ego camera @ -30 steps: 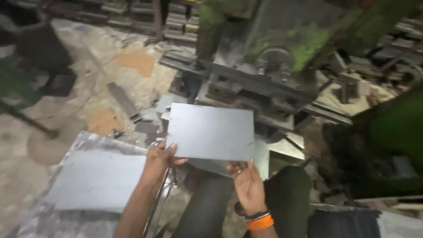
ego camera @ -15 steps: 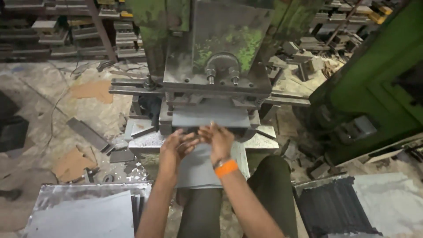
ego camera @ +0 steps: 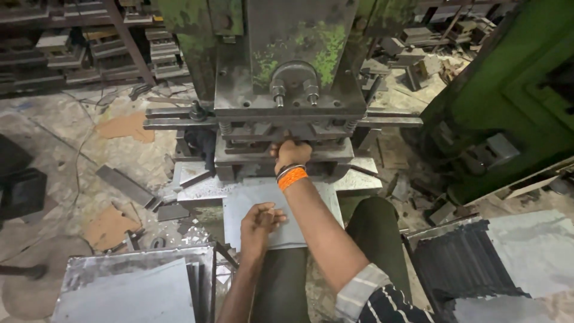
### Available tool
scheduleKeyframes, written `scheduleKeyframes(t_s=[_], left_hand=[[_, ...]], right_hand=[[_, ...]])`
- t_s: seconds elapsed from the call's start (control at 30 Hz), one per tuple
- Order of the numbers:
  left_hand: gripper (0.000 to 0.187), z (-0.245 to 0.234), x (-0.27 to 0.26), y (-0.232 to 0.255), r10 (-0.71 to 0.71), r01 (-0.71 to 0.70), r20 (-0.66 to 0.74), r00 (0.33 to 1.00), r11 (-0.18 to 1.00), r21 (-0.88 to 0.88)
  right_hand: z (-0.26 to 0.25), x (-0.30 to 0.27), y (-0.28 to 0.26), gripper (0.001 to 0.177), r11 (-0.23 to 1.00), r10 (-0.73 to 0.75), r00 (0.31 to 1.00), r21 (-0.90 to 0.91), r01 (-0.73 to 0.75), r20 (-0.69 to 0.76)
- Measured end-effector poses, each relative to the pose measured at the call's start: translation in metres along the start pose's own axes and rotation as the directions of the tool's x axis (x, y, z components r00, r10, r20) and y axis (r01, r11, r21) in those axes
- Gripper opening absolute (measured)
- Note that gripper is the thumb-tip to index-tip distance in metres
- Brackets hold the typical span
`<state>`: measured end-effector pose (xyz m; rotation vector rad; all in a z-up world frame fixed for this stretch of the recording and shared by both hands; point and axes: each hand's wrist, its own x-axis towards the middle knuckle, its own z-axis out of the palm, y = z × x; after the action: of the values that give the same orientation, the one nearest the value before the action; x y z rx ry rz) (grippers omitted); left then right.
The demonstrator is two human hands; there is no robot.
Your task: The recorder is feeding metal sheets into a stamping machine and stacking the finished parts.
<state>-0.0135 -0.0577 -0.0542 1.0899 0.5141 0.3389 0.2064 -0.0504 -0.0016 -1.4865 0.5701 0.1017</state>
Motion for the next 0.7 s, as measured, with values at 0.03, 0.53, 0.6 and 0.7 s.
scheduleKeyframes(t_s=[0.03,0.53,0.6,0.7], left_hand=[[0.023,-0.001,-0.001,0.001,0.000,0.000,0.000,1.000,1.000,0.001],[0.021,0.016,-0.017,0.006,0.215,-0.214,0.019,0.976,0.948,0.238],[0.021,0.015,-0.018,0.006,0.216,-0.216,0.029,0.976,0.945,0.246],[0.023,0.015,-0.015,0.002,0.225,-0.224,0.026,0.974,0.943,0.246]], right_hand=[[-0.002,-0.002,0.000,0.021,1.000,0.001,1.000,0.000,-0.001,0.000],[-0.063,-0.056,-0.009,0.032,0.969,-0.219,0.912,0.184,0.163,0.346],[-0.066,-0.055,-0.007,0.027,0.963,-0.234,0.899,0.217,0.161,0.370],[-0.063,-0.052,-0.005,0.020,0.963,-0.229,0.903,0.221,0.156,0.362]])
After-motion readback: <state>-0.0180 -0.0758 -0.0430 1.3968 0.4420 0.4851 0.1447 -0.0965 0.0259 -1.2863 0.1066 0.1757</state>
